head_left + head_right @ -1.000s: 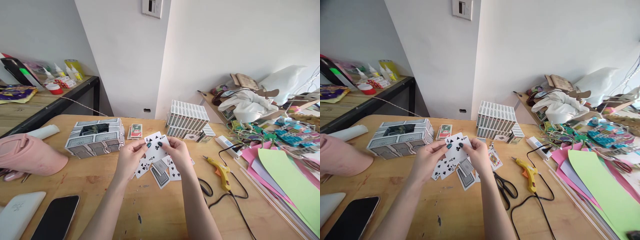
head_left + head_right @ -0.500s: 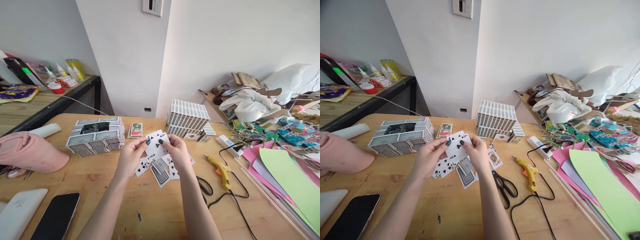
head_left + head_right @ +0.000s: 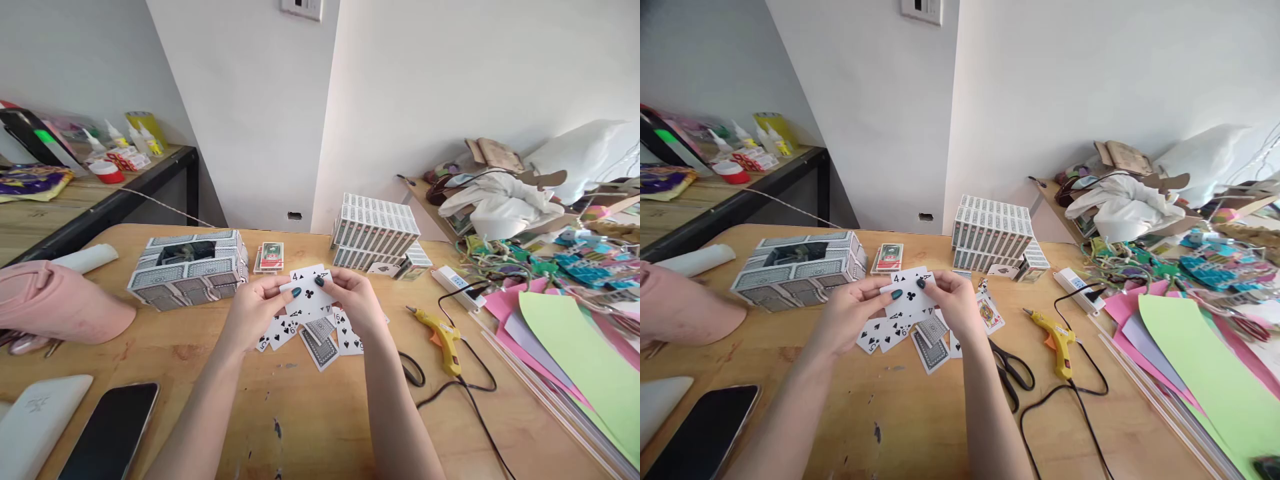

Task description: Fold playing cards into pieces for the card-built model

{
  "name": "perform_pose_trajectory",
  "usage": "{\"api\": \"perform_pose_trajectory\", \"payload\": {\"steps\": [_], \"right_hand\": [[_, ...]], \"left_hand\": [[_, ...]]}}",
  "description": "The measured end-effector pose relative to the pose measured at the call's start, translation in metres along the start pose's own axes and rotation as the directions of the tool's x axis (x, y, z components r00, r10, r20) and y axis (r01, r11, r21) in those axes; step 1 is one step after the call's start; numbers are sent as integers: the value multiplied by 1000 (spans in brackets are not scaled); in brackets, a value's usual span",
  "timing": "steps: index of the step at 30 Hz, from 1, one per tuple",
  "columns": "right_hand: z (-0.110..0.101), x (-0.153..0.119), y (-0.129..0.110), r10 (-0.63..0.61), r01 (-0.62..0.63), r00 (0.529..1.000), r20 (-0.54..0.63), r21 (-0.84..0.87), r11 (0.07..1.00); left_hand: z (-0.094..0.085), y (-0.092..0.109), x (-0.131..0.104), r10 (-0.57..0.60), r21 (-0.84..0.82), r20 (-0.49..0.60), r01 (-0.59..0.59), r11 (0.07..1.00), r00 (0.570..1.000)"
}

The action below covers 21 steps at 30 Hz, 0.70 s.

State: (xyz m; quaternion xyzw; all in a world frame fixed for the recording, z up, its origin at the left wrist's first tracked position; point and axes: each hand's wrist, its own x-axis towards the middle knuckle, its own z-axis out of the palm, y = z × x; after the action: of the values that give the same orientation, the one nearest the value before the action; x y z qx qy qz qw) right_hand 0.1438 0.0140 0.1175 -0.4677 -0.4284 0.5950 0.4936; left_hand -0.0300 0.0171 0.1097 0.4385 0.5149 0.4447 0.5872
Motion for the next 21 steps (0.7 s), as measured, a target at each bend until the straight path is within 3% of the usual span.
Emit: {"api": "perform_pose_trajectory", "payload": {"steps": [6,10,21], "right_hand": [[-1,1,1,-12,12,1000,13,33,999],[-3,1,1,28,-30,999,43,42,999],[-1,-1,-2,42,-43,999,-14,-18,999]], "left_hand": [[1,0,0,20,-3,-41,-20,1000,999],[0,0,1,22,2,-21,-22,1000,1000],[-2,4,-1,-40,-87,33,43,995,999]]}}
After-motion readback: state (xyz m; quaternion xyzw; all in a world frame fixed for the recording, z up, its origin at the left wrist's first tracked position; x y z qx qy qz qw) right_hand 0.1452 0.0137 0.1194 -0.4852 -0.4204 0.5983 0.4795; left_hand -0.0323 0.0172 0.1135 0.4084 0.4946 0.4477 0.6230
